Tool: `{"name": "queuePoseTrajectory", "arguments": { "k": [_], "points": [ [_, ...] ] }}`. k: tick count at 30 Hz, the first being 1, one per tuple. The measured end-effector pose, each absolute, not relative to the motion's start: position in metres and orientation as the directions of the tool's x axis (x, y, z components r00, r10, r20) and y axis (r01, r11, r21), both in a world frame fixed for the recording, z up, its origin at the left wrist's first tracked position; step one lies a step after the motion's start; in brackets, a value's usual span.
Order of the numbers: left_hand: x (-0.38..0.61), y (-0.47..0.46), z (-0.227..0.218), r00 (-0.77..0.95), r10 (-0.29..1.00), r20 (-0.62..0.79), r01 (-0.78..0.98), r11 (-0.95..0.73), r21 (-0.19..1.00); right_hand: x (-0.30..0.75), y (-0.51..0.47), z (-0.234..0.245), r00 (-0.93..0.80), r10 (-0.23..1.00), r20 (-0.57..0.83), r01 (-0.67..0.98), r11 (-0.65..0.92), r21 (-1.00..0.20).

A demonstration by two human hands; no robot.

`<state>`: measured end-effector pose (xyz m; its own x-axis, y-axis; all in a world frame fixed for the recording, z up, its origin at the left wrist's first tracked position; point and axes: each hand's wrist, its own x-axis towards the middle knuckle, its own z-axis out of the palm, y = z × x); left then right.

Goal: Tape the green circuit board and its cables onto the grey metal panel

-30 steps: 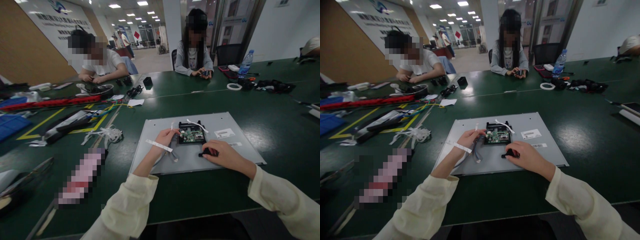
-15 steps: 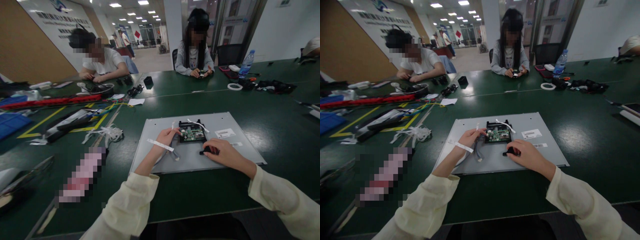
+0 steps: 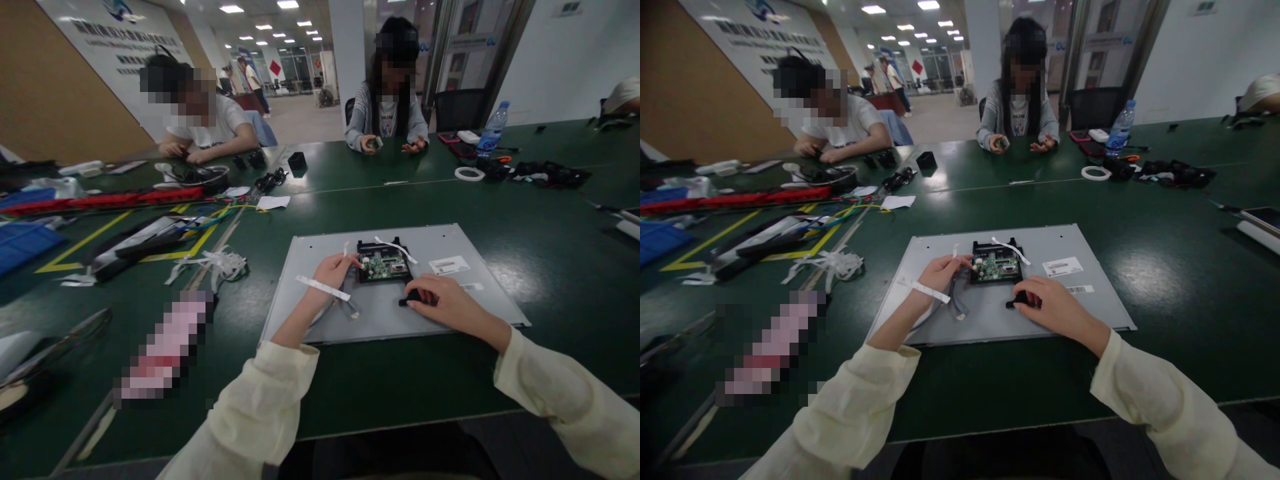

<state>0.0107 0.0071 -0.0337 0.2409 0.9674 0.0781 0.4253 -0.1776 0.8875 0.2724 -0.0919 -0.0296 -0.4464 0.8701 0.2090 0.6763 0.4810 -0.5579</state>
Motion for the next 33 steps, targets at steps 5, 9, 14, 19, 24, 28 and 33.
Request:
{"name": "queuePoseTrajectory", "arguments": {
  "k": [5, 9, 14, 19, 24, 28, 33],
  "points": [
    [0.013, 0.005, -0.034, 0.241, 0.960, 0.145, 0.520, -0.254, 0.815, 0.274, -0.093, -0.029, -0.427, 0.879, 0.212, 0.640, 0.459, -0.616],
    [0.017, -0.002, -0.027, 0.299, 0.897, 0.326, 0.627, -0.442, 0.642, 0.288, -0.086, -0.025, -0.297, 0.915, 0.274, 0.685, 0.404, -0.606],
    [0.034, -0.001, -0.004, 0.377, 0.842, 0.386, 0.686, -0.534, 0.494, 0.309, -0.059, -0.018, -0.294, 0.891, 0.345, 0.761, 0.437, -0.480],
    [0.072, 0.016, 0.008, 0.467, 0.831, 0.302, 0.754, -0.553, 0.354, 0.305, -0.030, -0.029, -0.368, 0.850, 0.377, 0.766, 0.507, -0.395],
    [0.095, 0.035, -0.007, 0.451, 0.856, 0.254, 0.802, -0.513, 0.304, 0.297, -0.027, -0.045, -0.431, 0.804, 0.410, 0.732, 0.577, -0.362],
    [0.094, 0.042, -0.022, 0.435, 0.873, 0.221, 0.821, -0.486, 0.301, 0.297, -0.034, -0.046, -0.448, 0.815, 0.366, 0.733, 0.570, -0.372],
    [0.091, 0.043, -0.026, 0.428, 0.882, 0.200, 0.823, -0.471, 0.318, 0.296, -0.034, -0.044, -0.454, 0.838, 0.303, 0.742, 0.544, -0.391]
  ]
}}
